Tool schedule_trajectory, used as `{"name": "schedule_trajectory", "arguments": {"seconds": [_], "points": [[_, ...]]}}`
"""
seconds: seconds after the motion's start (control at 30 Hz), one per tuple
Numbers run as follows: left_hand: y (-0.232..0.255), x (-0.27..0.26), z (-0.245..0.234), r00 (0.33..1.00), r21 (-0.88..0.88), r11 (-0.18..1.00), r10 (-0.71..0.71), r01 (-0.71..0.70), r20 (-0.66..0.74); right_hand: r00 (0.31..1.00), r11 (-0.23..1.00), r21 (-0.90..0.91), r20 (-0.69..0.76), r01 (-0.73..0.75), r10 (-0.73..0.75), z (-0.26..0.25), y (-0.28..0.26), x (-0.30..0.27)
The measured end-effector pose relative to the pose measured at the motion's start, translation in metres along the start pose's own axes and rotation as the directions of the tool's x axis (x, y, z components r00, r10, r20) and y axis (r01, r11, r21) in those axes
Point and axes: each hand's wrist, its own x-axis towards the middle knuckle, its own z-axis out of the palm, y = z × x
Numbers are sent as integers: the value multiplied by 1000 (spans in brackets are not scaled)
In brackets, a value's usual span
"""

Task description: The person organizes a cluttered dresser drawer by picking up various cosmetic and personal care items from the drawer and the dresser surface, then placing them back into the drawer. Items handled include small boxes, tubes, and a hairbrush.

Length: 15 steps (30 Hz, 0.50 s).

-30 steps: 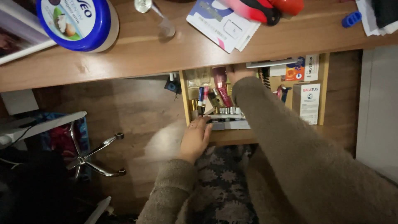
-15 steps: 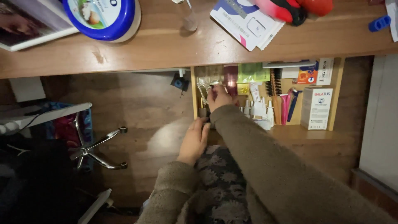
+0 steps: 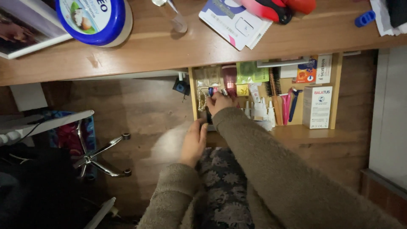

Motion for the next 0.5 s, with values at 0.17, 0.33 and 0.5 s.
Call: {"name": "schedule_trajectory", "arguments": {"seconds": [0.17, 0.33, 0.5], "points": [[-9, 0, 8, 1000, -9, 1000, 13, -13, -15, 989, 989, 129, 136, -78, 60, -64, -22, -23], [-3, 2, 7, 999, -28, 999, 37, -37, -32, 999, 985, 166, 20, -50, 47, -39, 14, -9], [-3, 6, 11, 999, -12, 999, -45, 45, -25, 966, 952, 183, 125, -244, 224, -155, -3, -52]]}}
